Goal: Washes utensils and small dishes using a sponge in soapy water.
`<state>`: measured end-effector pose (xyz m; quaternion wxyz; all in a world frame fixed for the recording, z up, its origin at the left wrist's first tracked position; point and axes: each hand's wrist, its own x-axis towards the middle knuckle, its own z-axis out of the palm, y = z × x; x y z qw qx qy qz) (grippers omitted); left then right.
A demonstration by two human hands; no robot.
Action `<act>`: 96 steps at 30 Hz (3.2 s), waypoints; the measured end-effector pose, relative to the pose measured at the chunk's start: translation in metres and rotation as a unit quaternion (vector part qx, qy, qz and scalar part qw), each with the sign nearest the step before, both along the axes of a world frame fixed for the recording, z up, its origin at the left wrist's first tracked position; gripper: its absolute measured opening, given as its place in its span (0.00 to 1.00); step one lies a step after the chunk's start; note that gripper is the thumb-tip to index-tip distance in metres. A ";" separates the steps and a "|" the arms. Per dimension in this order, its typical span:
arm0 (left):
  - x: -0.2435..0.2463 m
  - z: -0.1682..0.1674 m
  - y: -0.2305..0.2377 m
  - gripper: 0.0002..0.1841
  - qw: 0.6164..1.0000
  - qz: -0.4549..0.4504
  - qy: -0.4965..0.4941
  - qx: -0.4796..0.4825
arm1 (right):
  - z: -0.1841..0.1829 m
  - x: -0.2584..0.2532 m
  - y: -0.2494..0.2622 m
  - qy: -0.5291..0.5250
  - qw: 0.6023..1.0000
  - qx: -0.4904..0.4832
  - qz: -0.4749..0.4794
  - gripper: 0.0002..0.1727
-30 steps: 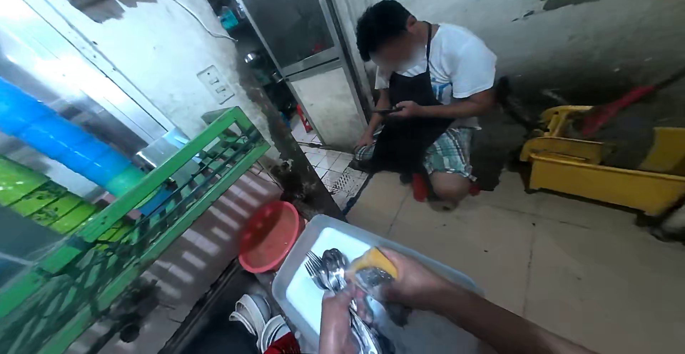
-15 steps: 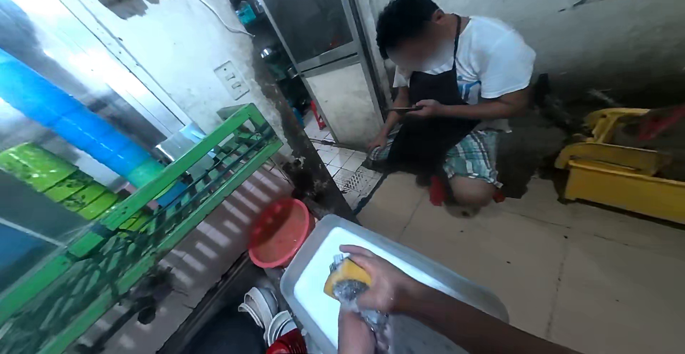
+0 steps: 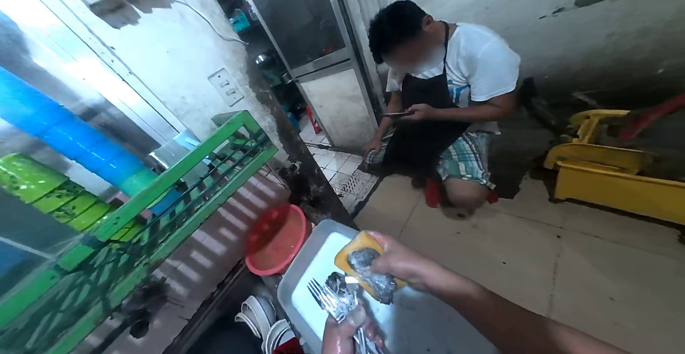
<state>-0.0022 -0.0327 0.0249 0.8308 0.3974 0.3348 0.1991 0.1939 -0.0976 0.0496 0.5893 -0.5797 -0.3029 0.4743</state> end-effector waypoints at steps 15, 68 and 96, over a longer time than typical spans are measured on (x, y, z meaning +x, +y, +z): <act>0.012 0.017 -0.011 0.14 0.983 0.110 0.116 0.092 | 0.001 -0.027 0.009 -0.176 0.979 -0.059 0.082 0.42; 0.024 0.001 -0.007 0.10 0.942 -0.133 0.223 0.212 | 0.032 -0.014 0.002 -0.250 0.964 -0.088 0.032 0.37; 0.018 0.019 -0.007 0.05 0.990 -0.022 0.126 0.064 | -0.004 -0.012 -0.005 0.061 0.995 -0.005 -0.080 0.41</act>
